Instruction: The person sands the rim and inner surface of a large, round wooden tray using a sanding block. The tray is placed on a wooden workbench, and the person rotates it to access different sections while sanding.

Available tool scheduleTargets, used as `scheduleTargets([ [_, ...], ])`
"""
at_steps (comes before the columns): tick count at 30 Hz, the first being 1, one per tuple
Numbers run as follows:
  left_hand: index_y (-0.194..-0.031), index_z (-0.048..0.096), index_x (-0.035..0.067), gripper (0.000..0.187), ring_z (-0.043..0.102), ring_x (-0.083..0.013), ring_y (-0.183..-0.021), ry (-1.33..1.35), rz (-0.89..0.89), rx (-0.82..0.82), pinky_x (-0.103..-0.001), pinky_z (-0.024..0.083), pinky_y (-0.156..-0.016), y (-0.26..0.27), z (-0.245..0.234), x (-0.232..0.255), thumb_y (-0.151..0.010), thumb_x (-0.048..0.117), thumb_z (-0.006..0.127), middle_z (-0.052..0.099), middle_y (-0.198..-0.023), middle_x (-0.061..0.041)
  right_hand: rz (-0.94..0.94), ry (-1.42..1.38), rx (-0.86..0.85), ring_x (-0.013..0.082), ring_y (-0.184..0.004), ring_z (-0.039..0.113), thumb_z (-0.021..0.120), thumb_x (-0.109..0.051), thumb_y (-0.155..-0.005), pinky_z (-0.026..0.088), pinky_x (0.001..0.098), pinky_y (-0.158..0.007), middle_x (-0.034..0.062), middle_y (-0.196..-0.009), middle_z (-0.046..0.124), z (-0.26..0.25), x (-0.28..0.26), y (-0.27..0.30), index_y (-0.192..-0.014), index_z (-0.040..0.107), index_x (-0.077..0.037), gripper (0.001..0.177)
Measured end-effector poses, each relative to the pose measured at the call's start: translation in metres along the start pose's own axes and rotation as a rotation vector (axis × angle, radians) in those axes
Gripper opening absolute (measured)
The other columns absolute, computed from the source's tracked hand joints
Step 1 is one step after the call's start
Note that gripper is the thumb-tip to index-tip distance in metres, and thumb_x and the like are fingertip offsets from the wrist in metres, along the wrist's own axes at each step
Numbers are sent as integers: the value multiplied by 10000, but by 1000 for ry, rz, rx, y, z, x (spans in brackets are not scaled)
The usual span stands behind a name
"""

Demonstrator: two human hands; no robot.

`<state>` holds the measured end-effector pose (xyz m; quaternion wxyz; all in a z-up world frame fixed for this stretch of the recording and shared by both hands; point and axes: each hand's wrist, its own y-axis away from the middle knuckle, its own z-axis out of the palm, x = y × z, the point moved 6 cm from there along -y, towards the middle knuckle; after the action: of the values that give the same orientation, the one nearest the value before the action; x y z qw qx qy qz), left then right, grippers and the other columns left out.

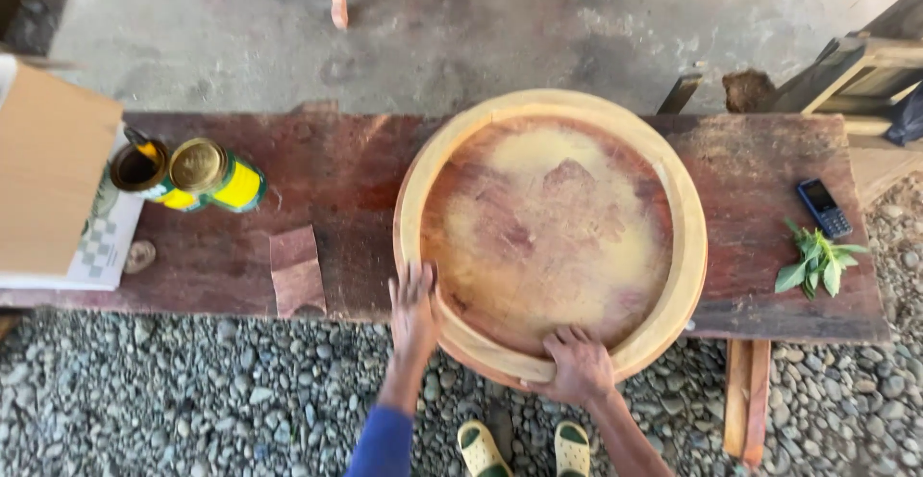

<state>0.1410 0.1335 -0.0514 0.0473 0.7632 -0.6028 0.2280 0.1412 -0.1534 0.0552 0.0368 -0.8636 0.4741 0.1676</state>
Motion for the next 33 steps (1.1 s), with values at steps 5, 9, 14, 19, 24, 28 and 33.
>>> scheduleTargets([
  [5,-1464,503,18,476,287,-373,-1522,63,-109,33,-577,239,-1237,-58,-27,16,-1049,249,471,348,-1629,-158,7,-10,-19,320,-1043,651,900,-622,-551,529,457,-926,96,-1023,667,1,0,0,-964,694,-95,701],
  [9,-1485,474,-16,466,266,-411,-1541,196,-120,232,-667,252,-1200,13,-18,50,-1069,189,435,276,-1642,-264,39,-13,-50,297,-1051,646,905,-564,-534,544,437,-896,79,-1027,665,7,2,0,-961,698,-104,660],
  [14,-1525,456,47,468,288,-386,-1544,159,-86,198,-615,210,-1254,120,15,97,-1089,208,400,302,-1657,-183,41,-28,-45,271,-1041,650,913,-593,-532,538,440,-923,71,-1008,668,6,0,0,-954,694,-111,677],
  [19,-1576,261,-65,629,291,-435,-1500,352,-363,141,-579,135,-1230,31,-25,36,-1091,325,349,278,-1621,-273,57,7,-144,270,-1092,632,892,-610,-575,534,430,-958,57,-1009,670,9,5,3,-890,688,-110,626],
  [24,-1554,458,177,545,643,-288,-1232,649,-807,114,-512,517,-1055,11,-32,13,-1041,347,394,605,-1437,-171,-3,-28,-36,317,-1054,635,911,-615,-542,523,488,-922,126,-1119,664,6,4,0,-965,689,-78,718],
  [28,-1641,399,233,526,690,-459,-1000,698,-1132,-161,-505,630,-834,83,-29,69,-1132,352,342,762,-1192,-308,6,-23,-76,313,-1062,633,908,-599,-559,523,486,-924,120,-1100,660,11,4,1,-975,686,-83,699],
  [33,-1678,279,171,490,742,-307,-969,97,-114,692,-546,537,-811,91,-61,110,-1201,259,345,680,-1262,-217,-9,-20,-65,325,-1036,626,916,-532,-543,525,474,-911,108,-1062,644,7,4,0,-977,681,-88,664],
])
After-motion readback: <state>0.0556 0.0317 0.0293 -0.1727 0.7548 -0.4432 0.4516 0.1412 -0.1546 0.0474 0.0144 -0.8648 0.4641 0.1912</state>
